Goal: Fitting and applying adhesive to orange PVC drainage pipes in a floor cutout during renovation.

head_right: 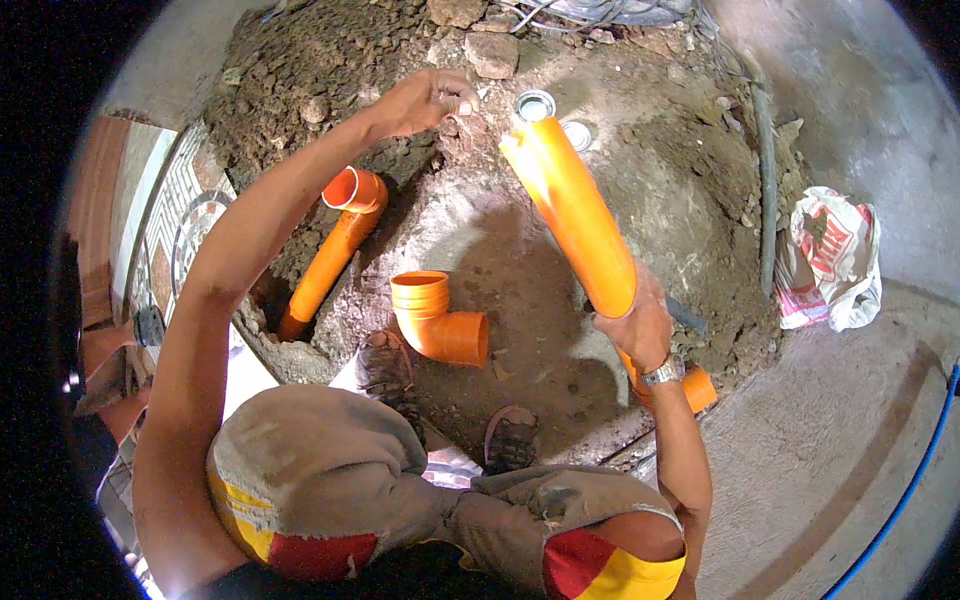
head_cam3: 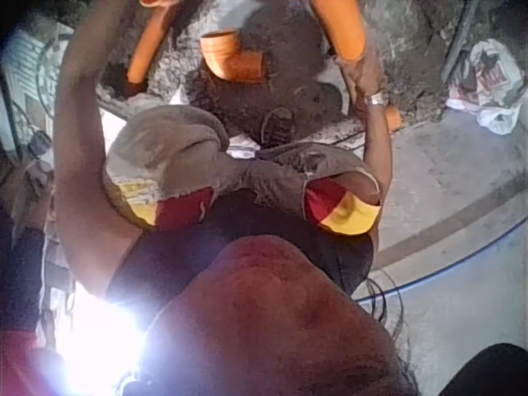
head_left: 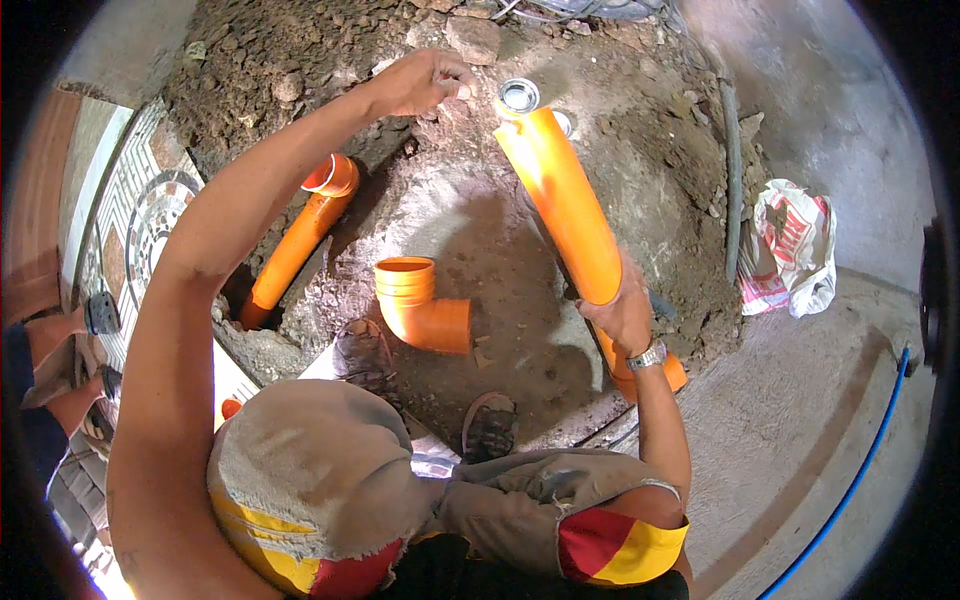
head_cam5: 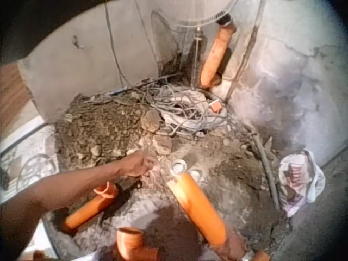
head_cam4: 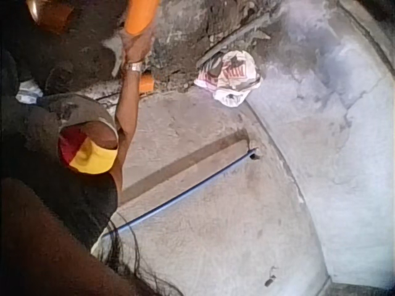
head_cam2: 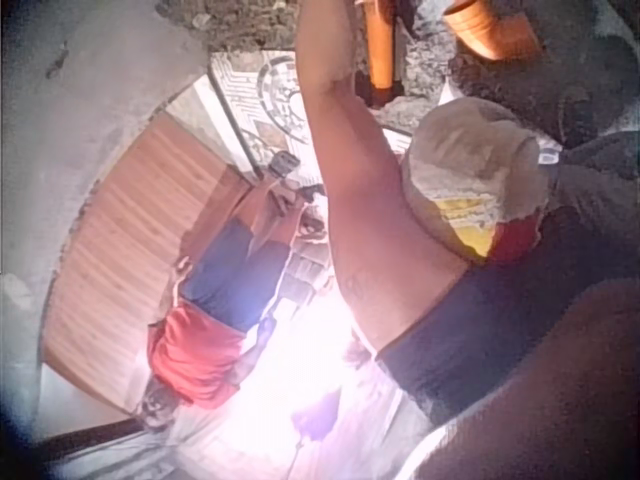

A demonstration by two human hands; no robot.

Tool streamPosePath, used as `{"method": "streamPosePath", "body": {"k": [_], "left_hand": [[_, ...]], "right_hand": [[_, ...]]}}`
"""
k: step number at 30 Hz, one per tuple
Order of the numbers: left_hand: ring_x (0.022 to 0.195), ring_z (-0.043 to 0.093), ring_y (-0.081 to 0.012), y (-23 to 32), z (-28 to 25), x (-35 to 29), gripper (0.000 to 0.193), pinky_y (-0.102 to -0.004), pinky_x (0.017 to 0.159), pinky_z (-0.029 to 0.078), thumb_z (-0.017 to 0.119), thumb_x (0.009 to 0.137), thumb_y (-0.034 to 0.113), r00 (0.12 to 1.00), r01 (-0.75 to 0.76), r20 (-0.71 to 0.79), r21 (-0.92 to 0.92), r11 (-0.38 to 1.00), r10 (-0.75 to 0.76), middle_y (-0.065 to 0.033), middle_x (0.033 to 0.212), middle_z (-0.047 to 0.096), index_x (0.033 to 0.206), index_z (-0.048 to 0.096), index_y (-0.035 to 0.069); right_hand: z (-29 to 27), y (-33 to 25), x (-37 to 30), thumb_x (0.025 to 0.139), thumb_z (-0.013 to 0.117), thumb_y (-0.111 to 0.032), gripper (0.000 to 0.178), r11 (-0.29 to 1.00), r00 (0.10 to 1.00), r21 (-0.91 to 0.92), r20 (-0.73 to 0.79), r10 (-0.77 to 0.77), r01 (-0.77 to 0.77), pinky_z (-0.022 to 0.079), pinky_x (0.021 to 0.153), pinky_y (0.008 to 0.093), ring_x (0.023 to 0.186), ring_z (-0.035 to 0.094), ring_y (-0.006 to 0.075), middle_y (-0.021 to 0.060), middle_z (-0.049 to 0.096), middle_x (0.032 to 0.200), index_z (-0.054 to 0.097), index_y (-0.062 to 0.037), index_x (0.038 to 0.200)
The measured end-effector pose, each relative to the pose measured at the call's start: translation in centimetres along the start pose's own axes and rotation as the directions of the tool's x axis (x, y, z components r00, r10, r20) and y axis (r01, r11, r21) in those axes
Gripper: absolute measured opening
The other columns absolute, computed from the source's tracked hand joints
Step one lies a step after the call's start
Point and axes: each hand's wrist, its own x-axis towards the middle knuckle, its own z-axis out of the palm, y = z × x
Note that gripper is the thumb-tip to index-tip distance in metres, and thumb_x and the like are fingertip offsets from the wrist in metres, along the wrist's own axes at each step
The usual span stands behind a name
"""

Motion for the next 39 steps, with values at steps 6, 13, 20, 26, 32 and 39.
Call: {"method": "streamPosePath", "body": {"k": [6, 13, 20, 26, 32, 39], "left_hand": [[0.107, 0.064, -0.028, 2.7, -0.5, 0.2, 0.013, -0.0396, 0.097, 0.05, 0.065, 0.095, 0.01, 0.986, -0.102, -0.119, 0.154, 0.983, 0.121, -0.0069, 0.107, 0.067, 0.105, 0.073, 0.006], [0.111, 0.063, -0.0315, 2.0, -0.7, -1.2, 0.015, -0.043, 0.101, 0.049, 0.065, 0.093, 0.008, 0.991, -0.118, -0.048, 0.167, 0.979, 0.128, -0.0088, 0.11, 0.067, 0.106, 0.072, 0.006], [0.103, 0.063, -0.0345, -2.2, 0.5, -2.0, 0.017, -0.0436, 0.094, 0.049, 0.067, 0.089, 0.01, 0.969, -0.215, -0.077, 0.19, 0.958, 0.233, -0.0126, 0.102, 0.067, 0.104, 0.071, 0.003], [0.093, 0.062, -0.0345, -2.7, 1.5, -1.6, 0.016, -0.0412, 0.087, 0.049, 0.064, 0.087, 0.005, 0.983, -0.155, -0.069, 0.164, 0.974, 0.168, -0.0137, 0.097, 0.065, 0.101, 0.069, 0.0], [0.089, 0.062, -0.0287, -1.3, 1.0, -0.4, 0.016, -0.0384, 0.083, 0.05, 0.061, 0.087, -0.004, 0.997, -0.077, -0.024, 0.055, 0.995, 0.079, -0.0123, 0.093, 0.062, 0.1, 0.068, -0.001], [0.092, 0.063, -0.0291, -1.4, 0.5, 0.6, 0.011, -0.0383, 0.087, 0.05, 0.065, 0.09, 0.002, 0.996, -0.02, 0.082, -0.088, 0.996, 0.028, -0.0098, 0.096, 0.062, 0.1, 0.068, 0.002]], "right_hand": [[-0.4, -1.7, -0.1, 0.063, 0.083, -0.027, 0.094, 0.991, 0.98, -0.015, 0.145, 0.134, -0.134, 0.042, 0.112, 0.0452, 0.132, 0.05, 0.0397, 0.0214, 0.056, 0.14, 0.045, -0.0061, 0.146], [-0.7, -1.1, -0.3, 0.063, 0.084, -0.026, 0.093, 0.993, 0.989, -0.021, 0.094, 0.114, -0.113, 0.043, 0.11, 0.0455, 0.13, 0.051, 0.0401, 0.0201, 0.057, 0.138, 0.046, -0.0072, 0.146], [-1.1, -2.3, -0.4, 0.061, 0.085, -0.023, 0.096, 0.993, 0.994, 0.072, 0.064, 0.088, -0.092, 0.043, 0.109, 0.0449, 0.128, 0.053, 0.0402, 0.0208, 0.057, 0.138, 0.046, -0.0059, 0.147], [-1.2, -3.2, -0.5, 0.061, 0.086, -0.024, 0.097, 0.99, 0.991, 0.081, 0.074, 0.108, -0.114, 0.043, 0.109, 0.0448, 0.129, 0.053, 0.0405, 0.0214, 0.057, 0.139, 0.046, -0.0054, 0.147], [-1.3, -3.3, -1.2, 0.064, 0.085, -0.027, 0.096, 0.999, 0.993, 0.002, 0.102, 0.054, -0.054, 0.049, 0.099, 0.0508, 0.119, 0.055, 0.043, 0.0194, 0.062, 0.125, 0.041, -0.0132, 0.148], [-0.4, -3.2, -1.3, 0.063, 0.087, -0.025, 0.097, 0.998, 0.993, -0.055, 0.117, 0.01, -0.004, 0.051, 0.093, 0.0517, 0.11, 0.057, 0.0434, 0.0191, 0.061, 0.114, 0.04, -0.014, 0.148]]}}
